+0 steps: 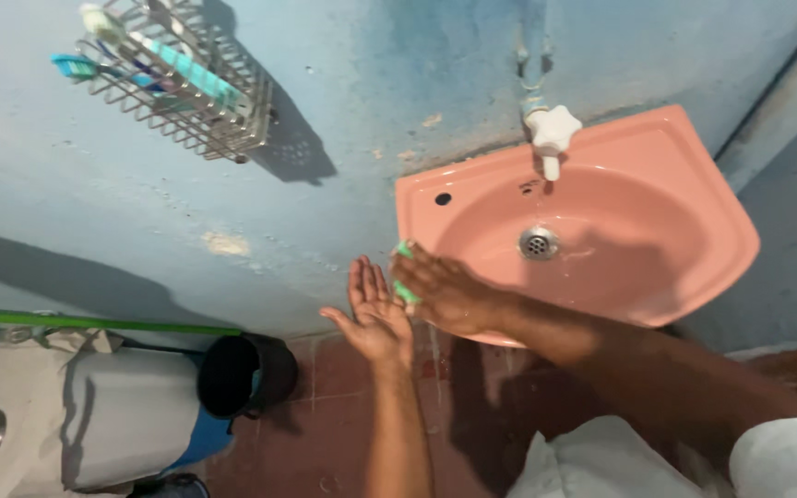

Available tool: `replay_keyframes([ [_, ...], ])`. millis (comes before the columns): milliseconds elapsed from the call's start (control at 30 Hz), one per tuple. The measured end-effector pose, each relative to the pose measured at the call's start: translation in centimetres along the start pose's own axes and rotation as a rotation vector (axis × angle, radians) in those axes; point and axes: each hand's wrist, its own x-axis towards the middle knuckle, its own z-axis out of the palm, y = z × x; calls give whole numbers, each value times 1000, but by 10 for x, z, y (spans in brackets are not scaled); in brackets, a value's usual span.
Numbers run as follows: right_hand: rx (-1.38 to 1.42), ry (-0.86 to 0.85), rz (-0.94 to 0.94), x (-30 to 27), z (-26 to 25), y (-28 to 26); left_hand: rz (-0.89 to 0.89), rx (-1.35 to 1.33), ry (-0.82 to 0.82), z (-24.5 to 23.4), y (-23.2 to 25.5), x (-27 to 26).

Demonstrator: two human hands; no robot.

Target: The person scrubs a pink wall-mounted sink with a green sponge under running water. They repeatedly wipe the basin, faucet, and drain area, then rinse the sponge and continue scrubbing.

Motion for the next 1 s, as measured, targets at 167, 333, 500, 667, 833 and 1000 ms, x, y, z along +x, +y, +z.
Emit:
replay_keyframes([
  [167, -289, 82, -56, 7, 24, 38, 95, 350, 40, -1, -12, -26],
  [333, -410, 199, 98, 41, -8, 84, 361, 787, -120, 1, -40, -19],
  [500, -272, 226, -153, 20, 12, 71, 314, 609, -64, 6, -68, -2],
  [667, -317, 309, -24, 34, -16, 84, 410, 862, 40, 15, -63, -14],
  [833, -327, 309, -91, 35, -1, 90, 407, 893, 26, 25, -57, -17],
  [1000, -794, 267, -87, -12, -62, 181, 346, 919, -12, 37, -45, -23],
])
